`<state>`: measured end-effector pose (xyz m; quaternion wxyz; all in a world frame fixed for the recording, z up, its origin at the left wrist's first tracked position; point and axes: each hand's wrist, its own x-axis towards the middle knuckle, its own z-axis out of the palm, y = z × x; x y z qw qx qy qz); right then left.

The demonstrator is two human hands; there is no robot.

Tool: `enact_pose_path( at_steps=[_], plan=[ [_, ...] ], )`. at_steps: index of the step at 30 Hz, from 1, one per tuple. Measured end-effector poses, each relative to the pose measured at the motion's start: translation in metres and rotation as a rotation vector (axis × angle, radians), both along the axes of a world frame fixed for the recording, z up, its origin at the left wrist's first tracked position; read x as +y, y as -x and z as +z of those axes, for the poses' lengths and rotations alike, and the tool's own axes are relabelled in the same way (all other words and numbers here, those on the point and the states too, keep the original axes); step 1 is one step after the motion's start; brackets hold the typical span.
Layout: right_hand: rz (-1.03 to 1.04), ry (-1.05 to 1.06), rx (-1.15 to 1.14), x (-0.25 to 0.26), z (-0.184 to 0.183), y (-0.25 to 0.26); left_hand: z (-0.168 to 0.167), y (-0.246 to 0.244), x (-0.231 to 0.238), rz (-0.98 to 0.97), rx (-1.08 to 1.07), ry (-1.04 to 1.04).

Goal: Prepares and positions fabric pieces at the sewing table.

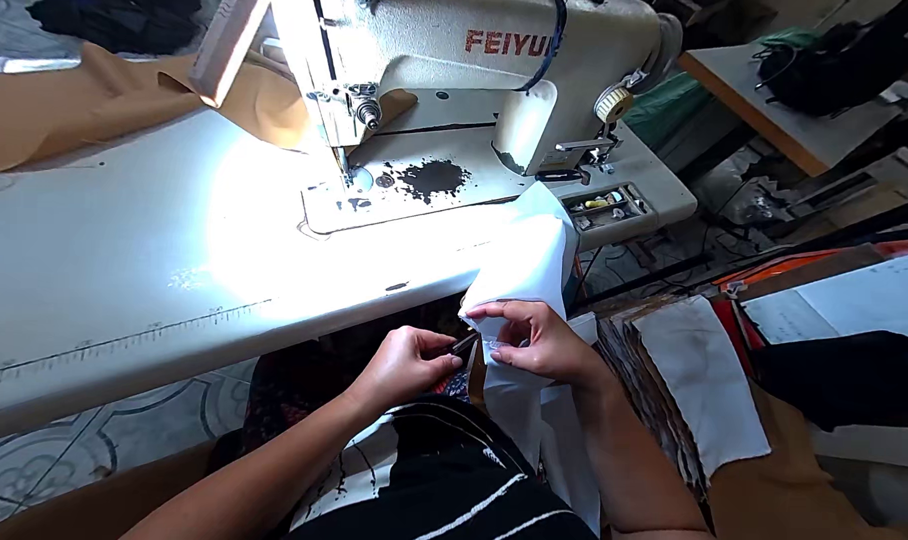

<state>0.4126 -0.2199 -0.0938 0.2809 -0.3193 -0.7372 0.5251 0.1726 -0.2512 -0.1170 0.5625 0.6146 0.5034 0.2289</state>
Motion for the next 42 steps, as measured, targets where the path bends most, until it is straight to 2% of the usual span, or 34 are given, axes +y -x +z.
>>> enact_pose_path(
  at_steps=[12,15,17,20,22,24,28,31,33,36,38,42],
  plan=[
    [0.110,-0.034,-0.048,-0.004,0.000,0.001,-0.001,-0.006,0.001,-0.035,-0.015,-0.037],
    [0.066,-0.091,-0.037,-0.003,0.005,-0.003,-0.002,-0.003,0.001,-0.069,0.014,-0.064],
    [-0.148,-0.254,0.004,-0.003,0.018,-0.018,0.004,0.000,0.002,-0.093,0.096,-0.112],
    [-0.805,-0.573,0.280,0.004,0.038,-0.059,0.022,0.007,0.010,-0.038,0.253,-0.311],
    [-1.207,-0.791,0.338,0.011,0.053,-0.080,0.033,0.008,0.023,0.057,0.320,-0.481],
    [-1.335,-0.895,0.250,0.010,0.060,-0.091,0.043,0.005,0.046,0.111,0.370,-0.521],
    [-1.067,-0.722,-0.014,-0.006,0.063,-0.078,0.022,0.001,0.105,0.199,0.413,-0.767],
    [-0.691,-0.706,-0.251,-0.006,0.063,-0.065,0.028,0.002,0.114,0.167,0.398,-0.965],
    [-0.341,-0.721,-0.248,-0.002,0.068,-0.044,0.047,-0.002,0.101,0.021,0.222,-1.076],
    [0.047,-0.667,-0.036,0.007,0.084,-0.004,0.083,0.001,0.066,-0.349,-0.059,-1.003],
    [0.124,-0.685,0.064,0.015,0.099,0.018,0.097,0.011,0.051,-0.438,-0.168,-0.972],
    [-0.004,-0.900,0.053,0.037,0.119,0.058,0.110,0.051,0.038,-0.167,-0.067,-1.022]
  ],
)
